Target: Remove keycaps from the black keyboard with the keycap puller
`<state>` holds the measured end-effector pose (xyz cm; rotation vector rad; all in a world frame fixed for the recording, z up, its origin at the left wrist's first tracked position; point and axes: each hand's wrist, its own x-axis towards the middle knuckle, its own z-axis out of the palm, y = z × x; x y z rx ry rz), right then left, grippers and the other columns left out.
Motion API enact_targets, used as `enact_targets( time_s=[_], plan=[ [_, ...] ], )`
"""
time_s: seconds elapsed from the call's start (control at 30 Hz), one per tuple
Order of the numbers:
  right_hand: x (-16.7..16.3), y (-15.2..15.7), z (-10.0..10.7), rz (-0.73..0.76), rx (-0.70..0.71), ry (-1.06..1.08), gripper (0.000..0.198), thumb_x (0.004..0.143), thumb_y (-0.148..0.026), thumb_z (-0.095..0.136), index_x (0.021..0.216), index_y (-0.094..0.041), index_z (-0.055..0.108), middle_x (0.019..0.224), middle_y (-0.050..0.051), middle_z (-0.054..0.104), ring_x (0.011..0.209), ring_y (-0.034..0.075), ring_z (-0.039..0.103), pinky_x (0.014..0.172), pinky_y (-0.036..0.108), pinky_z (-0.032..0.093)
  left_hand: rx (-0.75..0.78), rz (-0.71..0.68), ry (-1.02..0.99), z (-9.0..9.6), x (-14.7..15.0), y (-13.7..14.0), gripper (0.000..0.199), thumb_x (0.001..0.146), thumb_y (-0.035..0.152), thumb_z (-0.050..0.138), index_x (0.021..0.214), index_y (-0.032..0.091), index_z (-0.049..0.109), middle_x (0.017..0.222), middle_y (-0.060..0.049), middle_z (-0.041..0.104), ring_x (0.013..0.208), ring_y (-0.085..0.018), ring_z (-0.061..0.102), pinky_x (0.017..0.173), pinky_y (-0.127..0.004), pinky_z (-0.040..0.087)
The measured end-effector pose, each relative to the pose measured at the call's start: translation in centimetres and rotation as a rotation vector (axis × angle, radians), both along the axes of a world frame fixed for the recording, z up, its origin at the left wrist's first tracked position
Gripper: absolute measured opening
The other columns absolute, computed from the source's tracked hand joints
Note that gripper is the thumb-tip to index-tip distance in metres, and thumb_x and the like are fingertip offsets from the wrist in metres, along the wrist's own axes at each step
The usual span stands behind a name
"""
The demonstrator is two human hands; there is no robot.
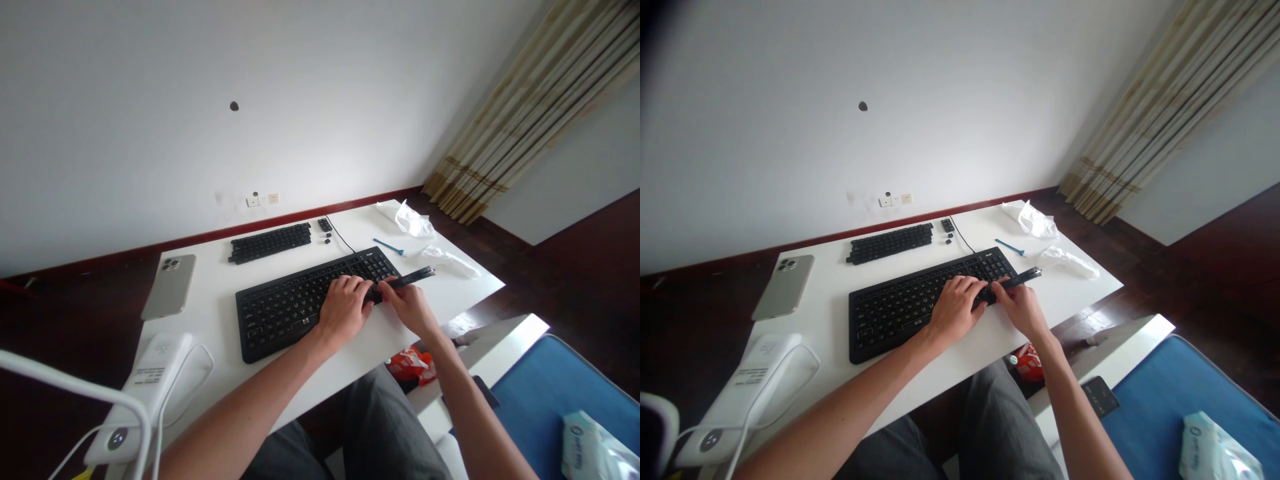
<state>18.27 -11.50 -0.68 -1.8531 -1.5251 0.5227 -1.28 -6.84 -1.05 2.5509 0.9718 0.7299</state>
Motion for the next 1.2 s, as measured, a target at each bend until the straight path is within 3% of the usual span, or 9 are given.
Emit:
enact_targets(
  time_s=[0.13, 0.37, 0.6, 0.73, 0.87, 0.97, 1.03, 1.1, 1.2],
  plan=[
    [-0.1, 0.1, 0.5, -0.004, -0.019, -0.014, 0.043, 0.098, -0.056, 0.053, 0.081, -0.02, 0.069, 0.069, 0.005, 0.071, 0.067, 0.022, 0.066, 0.065, 0.031, 0.046, 0.005, -0.01, -0.014, -0.1, 0.0, 0.0, 0.026, 0.097, 0.028, 0.069, 0.123, 0.025, 0.069, 0.122, -0.004, 0.068, 0.116, -0.025, 0.055, 0.103, -0.041, 0.046],
    [-1.2, 2.1, 2.6, -0.034, -0.204, -0.102, 0.054, 0.095, -0.043, 0.054, 0.045, -0.022, 0.056, 0.047, 0.004, 0.06, 0.05, 0.018, 0.059, 0.057, 0.03, 0.041, -0.019, -0.053, -0.041, -0.2, -0.1, 0.0, 0.026, 0.1, 0.026, 0.065, 0.124, 0.03, 0.075, 0.12, -0.002, 0.073, 0.116, -0.025, 0.054, 0.105, -0.042, 0.046],
    [-1.3, 3.7, 2.7, -0.036, -0.262, -0.093, 0.052, 0.092, -0.041, 0.056, 0.044, -0.021, 0.06, 0.049, 0.006, 0.063, 0.051, 0.019, 0.06, 0.058, 0.03, 0.043, -0.069, -0.055, -0.082, -0.3, -0.2, 0.2, 0.026, 0.099, 0.025, 0.067, 0.122, 0.032, 0.075, 0.118, 0.001, 0.075, 0.116, -0.024, 0.055, 0.105, -0.042, 0.046],
    [-0.5, 2.4, 1.9, -0.147, -0.253, -0.07, 0.054, 0.095, -0.046, 0.053, 0.048, -0.021, 0.061, 0.054, 0.007, 0.067, 0.057, 0.02, 0.065, 0.063, 0.031, 0.044, -0.083, -0.032, -0.104, -0.3, -0.2, 0.3, 0.034, 0.096, 0.024, 0.071, 0.13, 0.026, 0.067, 0.122, -0.003, 0.073, 0.117, -0.025, 0.058, 0.106, -0.042, 0.046],
    [-1.4, 0.6, 1.2, -0.313, -0.132, -0.249, 0.058, 0.101, -0.057, 0.045, 0.06, -0.02, 0.066, 0.065, 0.015, 0.072, 0.069, 0.029, 0.071, 0.064, 0.034, 0.04, -0.083, -0.007, -0.124, -0.3, 0.0, 0.2, 0.067, 0.094, 0.032, 0.073, 0.153, 0.022, 0.043, 0.13, -0.009, 0.069, 0.12, -0.029, 0.06, 0.107, -0.047, 0.048],
    [-3.2, -0.2, 1.2, -0.215, -0.103, -0.33, 0.062, 0.104, -0.06, 0.039, 0.063, -0.022, 0.065, 0.068, 0.017, 0.073, 0.072, 0.031, 0.072, 0.062, 0.036, 0.037, -0.072, -0.045, -0.125, -0.4, 0.1, 0.2, 0.087, 0.095, 0.037, 0.07, 0.165, 0.02, 0.02, 0.127, -0.011, 0.068, 0.118, -0.032, 0.062, 0.104, -0.051, 0.05],
    [-4.3, -0.4, 1.7, -0.127, -0.111, -0.361, 0.065, 0.106, -0.059, 0.035, 0.058, -0.023, 0.06, 0.064, 0.016, 0.07, 0.066, 0.029, 0.07, 0.06, 0.036, 0.035, -0.087, -0.075, -0.16, -0.5, 0.1, 0.3, 0.087, 0.098, 0.034, 0.064, 0.167, 0.019, 0.013, 0.126, -0.012, 0.069, 0.116, -0.032, 0.064, 0.104, -0.05, 0.051],
    [-4.7, -0.4, 2.6, -0.034, -0.116, -0.364, 0.065, 0.108, -0.057, 0.034, 0.057, -0.023, 0.057, 0.061, 0.013, 0.067, 0.062, 0.026, 0.067, 0.058, 0.035, 0.035, -0.135, -0.108, -0.234, -0.6, 0.1, 0.5, 0.075, 0.102, 0.028, 0.054, 0.166, 0.02, 0.016, 0.133, -0.013, 0.067, 0.119, -0.029, 0.065, 0.106, -0.048, 0.051],
    [-3.8, -0.4, 4.0, 0.149, -0.127, -0.292, 0.052, 0.107, -0.052, 0.043, 0.073, -0.022, 0.069, 0.067, 0.007, 0.071, 0.063, 0.023, 0.067, 0.06, 0.033, 0.042, -0.246, -0.1, -0.349, -0.7, 0.0, 0.9, 0.051, 0.106, 0.023, 0.04, 0.157, 0.021, 0.036, 0.143, -0.013, 0.063, 0.126, -0.026, 0.064, 0.108, -0.042, 0.051]
  ],
)
